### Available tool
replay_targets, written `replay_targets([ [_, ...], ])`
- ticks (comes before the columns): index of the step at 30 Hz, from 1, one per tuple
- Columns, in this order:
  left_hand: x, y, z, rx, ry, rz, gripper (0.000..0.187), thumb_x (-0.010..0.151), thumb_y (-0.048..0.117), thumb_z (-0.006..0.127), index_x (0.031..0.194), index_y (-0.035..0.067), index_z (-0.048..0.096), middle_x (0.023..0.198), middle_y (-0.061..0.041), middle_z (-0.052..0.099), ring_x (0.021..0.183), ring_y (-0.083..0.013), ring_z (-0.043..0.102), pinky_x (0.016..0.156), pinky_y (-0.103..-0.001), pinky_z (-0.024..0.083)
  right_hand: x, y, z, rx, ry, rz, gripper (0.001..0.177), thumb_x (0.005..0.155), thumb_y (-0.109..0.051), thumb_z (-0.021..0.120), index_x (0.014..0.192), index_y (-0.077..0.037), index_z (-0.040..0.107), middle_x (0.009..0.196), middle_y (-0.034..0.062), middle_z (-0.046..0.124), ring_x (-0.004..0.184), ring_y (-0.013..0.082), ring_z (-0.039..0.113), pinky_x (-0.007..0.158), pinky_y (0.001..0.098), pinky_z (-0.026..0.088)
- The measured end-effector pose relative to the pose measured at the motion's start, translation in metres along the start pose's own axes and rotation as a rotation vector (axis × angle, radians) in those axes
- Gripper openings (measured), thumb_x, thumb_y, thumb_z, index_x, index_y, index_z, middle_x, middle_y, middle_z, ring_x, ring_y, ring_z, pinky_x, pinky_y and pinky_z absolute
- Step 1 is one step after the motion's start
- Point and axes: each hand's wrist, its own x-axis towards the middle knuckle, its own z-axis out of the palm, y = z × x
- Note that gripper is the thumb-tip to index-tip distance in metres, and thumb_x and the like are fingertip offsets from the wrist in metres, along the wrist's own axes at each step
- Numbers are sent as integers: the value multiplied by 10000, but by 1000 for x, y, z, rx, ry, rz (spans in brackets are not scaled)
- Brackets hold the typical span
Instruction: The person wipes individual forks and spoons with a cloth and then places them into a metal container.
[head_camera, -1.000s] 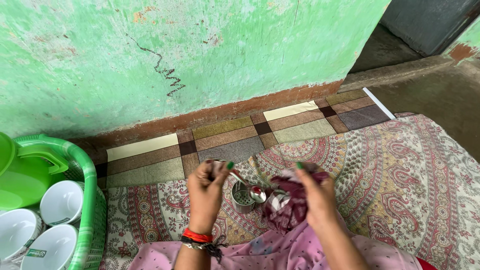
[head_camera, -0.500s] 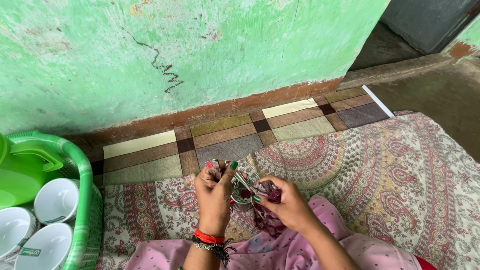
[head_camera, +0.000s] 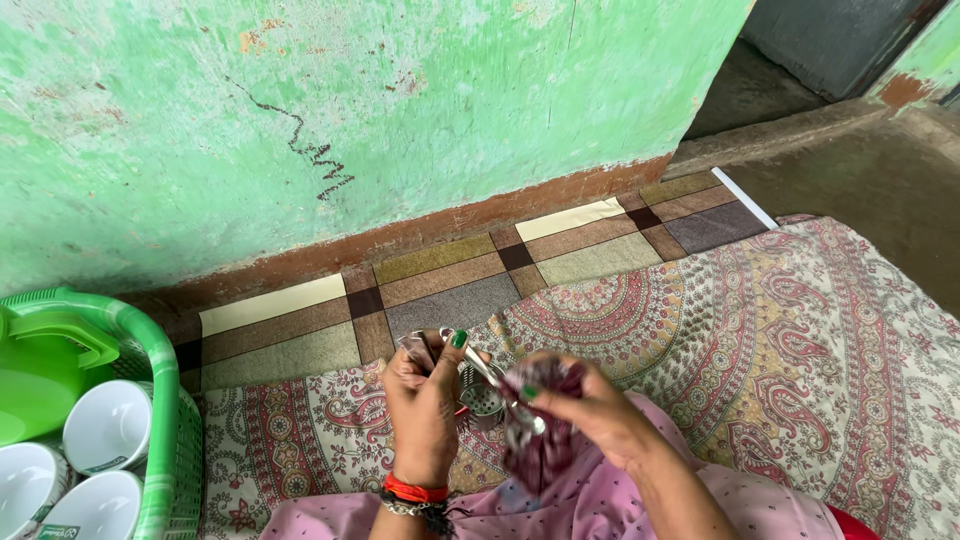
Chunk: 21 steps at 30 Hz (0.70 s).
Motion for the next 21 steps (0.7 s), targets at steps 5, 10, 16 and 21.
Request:
replay_targets([
  [5,10,-1,-13,-20,-113,303,391,915,-35,714,691,115,431,717,55,516,645,-35,418,591,-203,384,-3,0,-27,-93,47,181,501,669,-164,847,1142,-96,696,1058,121,784,998,273,727,939,473,566],
  [10,30,-20,-34,112,-91,405,484,945,-63,727,707,130,352,696,63,405,672,-42,381,699,-223,466,10,1,-36,-220,340,172,415,764,-135,854,1104,-31,640,1058,205,780,959,281,757,905,434,589],
  [16,37,-56,-37,435,-68,307,321,892,-28,716,678,88,507,666,6,557,634,-64,529,689,-262,587,8,-8,-18,-195,287,96,346,796,-146,807,1107,-21,718,978,135,801,896,215,745,877,407,594],
  [21,25,-73,-39,696,-135,195,251,894,31,766,713,52,593,640,-12,595,599,-82,532,592,-278,521,10,-10,-13,-232,332,86,369,800,-136,807,1138,-49,688,993,88,807,923,178,749,899,357,577],
])
